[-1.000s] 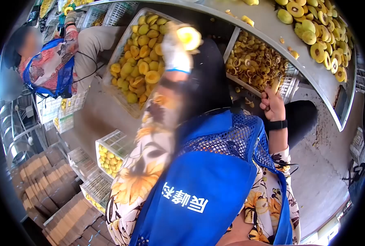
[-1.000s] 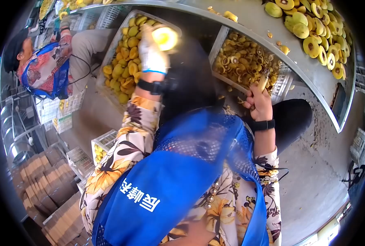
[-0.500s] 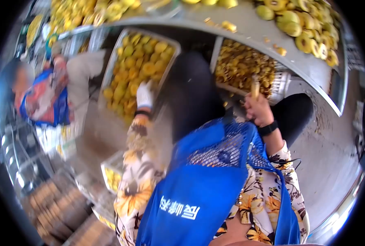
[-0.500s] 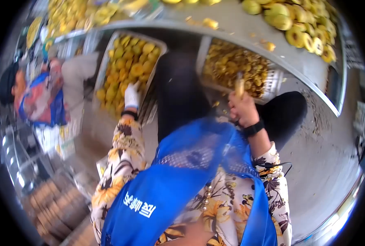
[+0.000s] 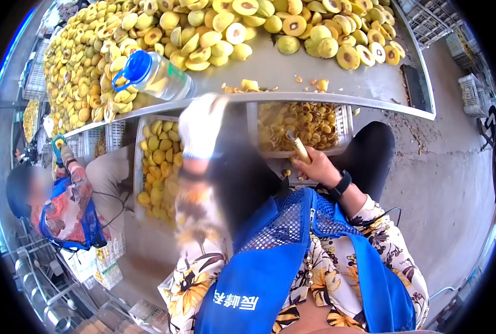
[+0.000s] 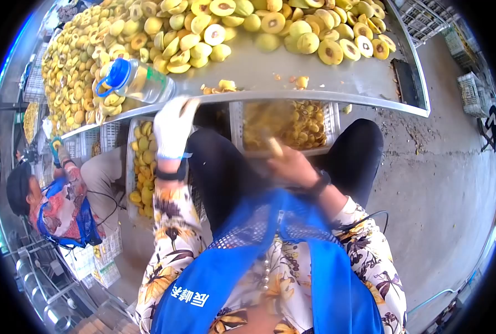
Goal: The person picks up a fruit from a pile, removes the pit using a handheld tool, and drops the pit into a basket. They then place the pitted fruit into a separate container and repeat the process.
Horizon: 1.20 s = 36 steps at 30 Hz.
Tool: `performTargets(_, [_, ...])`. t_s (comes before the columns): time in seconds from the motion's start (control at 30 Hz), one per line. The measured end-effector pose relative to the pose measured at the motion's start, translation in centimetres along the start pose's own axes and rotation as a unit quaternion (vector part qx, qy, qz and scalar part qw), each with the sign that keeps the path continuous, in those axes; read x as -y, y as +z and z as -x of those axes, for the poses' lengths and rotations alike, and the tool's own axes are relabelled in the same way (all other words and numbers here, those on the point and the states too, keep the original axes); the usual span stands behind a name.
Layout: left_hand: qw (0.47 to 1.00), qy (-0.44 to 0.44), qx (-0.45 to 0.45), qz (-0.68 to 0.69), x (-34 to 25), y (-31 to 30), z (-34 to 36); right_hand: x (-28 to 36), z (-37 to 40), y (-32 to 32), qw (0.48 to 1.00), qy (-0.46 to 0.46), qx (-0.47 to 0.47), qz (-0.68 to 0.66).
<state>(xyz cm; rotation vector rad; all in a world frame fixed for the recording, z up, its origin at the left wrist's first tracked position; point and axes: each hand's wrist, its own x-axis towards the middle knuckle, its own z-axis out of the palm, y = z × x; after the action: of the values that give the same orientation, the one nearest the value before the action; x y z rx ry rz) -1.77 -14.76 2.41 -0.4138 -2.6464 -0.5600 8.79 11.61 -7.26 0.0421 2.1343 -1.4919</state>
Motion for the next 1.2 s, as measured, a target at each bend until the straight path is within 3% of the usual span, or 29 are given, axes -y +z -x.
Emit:
performTargets(0.03, [0.997,0.066,-0.019,0.015,-0.6,2.1,-2.9,-0.8,-0.3,-0.2,0.999,-0.006,0.003,0.035])
performTargets(0.07, [0.967,0.247,-0.034,-0.049,-0.6,4.6,-6.0,-1.1,-0.3,-0.3,0.999,-0.031,-0.008,0.033])
performTargets(0.1, [0.993,0.107,0.051,-0.001,-2.7,7.1,-8.4,-1.3,-0.2,-0.3,0.998,-0.057,-0.019,0.031])
performTargets(0.17, [0.983,0.121,0.133,-0.038,-5.1,10.4,-13.8,0.8,1.2,-0.5,0.997,-0.063,-0.025,0.031])
performTargets(0.23, [0.937,0.049,0.327,-0.109,-7.7,14.2,-17.4,1.3,2.0,-1.6,0.997,-0.06,-0.038,0.027])
performTargets(0.27, [0.933,0.041,0.337,-0.122,-7.2,17.1,-17.4,1.8,2.5,-2.4,0.997,-0.067,-0.038,0.02])
performTargets(0.37, [0.957,-0.084,0.254,-0.11,-8.2,19.1,-16.9,1.8,3.9,-3.4,0.993,-0.068,-0.069,-0.067])
performTargets(0.43, [0.943,-0.033,0.319,-0.086,-7.7,17.9,-17.4,2.5,5.2,-4.5,0.991,-0.02,-0.082,-0.108])
performTargets(0.47, [0.944,-0.076,0.307,0.098,-7.4,16.6,-16.7,1.5,5.1,-4.8,0.989,-0.044,-0.097,-0.1])
performTargets(0.53, [0.864,-0.184,0.275,0.379,-8.4,11.6,-14.5,0.8,4.4,-5.1,0.986,-0.056,-0.135,-0.084])
performTargets(0.63, [0.677,-0.334,0.253,0.605,-9.2,5.9,-10.5,3.3,3.1,-6.1,0.981,-0.05,-0.187,0.023])
performTargets(0.67, [0.699,-0.354,0.229,0.578,-9.5,4.7,-8.9,5.0,2.9,-6.7,0.984,-0.033,-0.176,-0.011])
performTargets(0.7, [0.686,-0.409,0.203,0.566,-9.7,4.5,-7.4,6.0,2.4,-7.1,0.985,-0.015,-0.165,-0.043])
performTargets(0.77, [0.691,-0.406,0.223,0.555,-9.8,3.7,-4.5,6.6,1.1,-6.9,0.982,-0.02,-0.153,-0.113])
performTargets(0.83, [0.696,-0.432,0.252,0.515,-11.1,2.6,-2.7,6.8,-0.2,-6.5,0.974,-0.124,-0.169,-0.082])
performTargets(0.9, [0.716,-0.416,0.305,0.47,-12.0,2.1,-1.4,6.6,-1.4,-5.8,0.961,-0.227,-0.1,-0.12])
performTargets(0.93, [0.731,-0.397,0.328,0.447,-11.8,2.7,-0.8,6.6,-1.3,-5.5,0.969,-0.207,-0.073,-0.11])
performTargets(1.0, [0.708,-0.406,0.269,0.511,-12.6,2.3,-0.3,6.3,-1.4,-4.8,0.969,-0.206,-0.058,-0.125])
performTargets(1.03, [0.696,-0.408,0.238,0.541,-12.9,2.1,-0.2,6.8,-1.2,-4.7,0.96,-0.169,-0.072,-0.211])
performTargets(1.07, [0.662,-0.357,0.196,0.629,-11.8,3.8,0.5,7.6,-0.7,-4.4,0.942,-0.132,-0.086,-0.296])
performTargets(1.13, [0.692,-0.286,0.107,0.654,-11.9,5.8,2.6,7.9,-0.5,-3.6,0.894,-0.031,-0.122,-0.43])
performTargets(1.2, [0.72,-0.289,0.102,0.623,-13.6,5.2,3.3,7.3,-0.5,-1.5,0.897,-0.003,-0.142,-0.42])
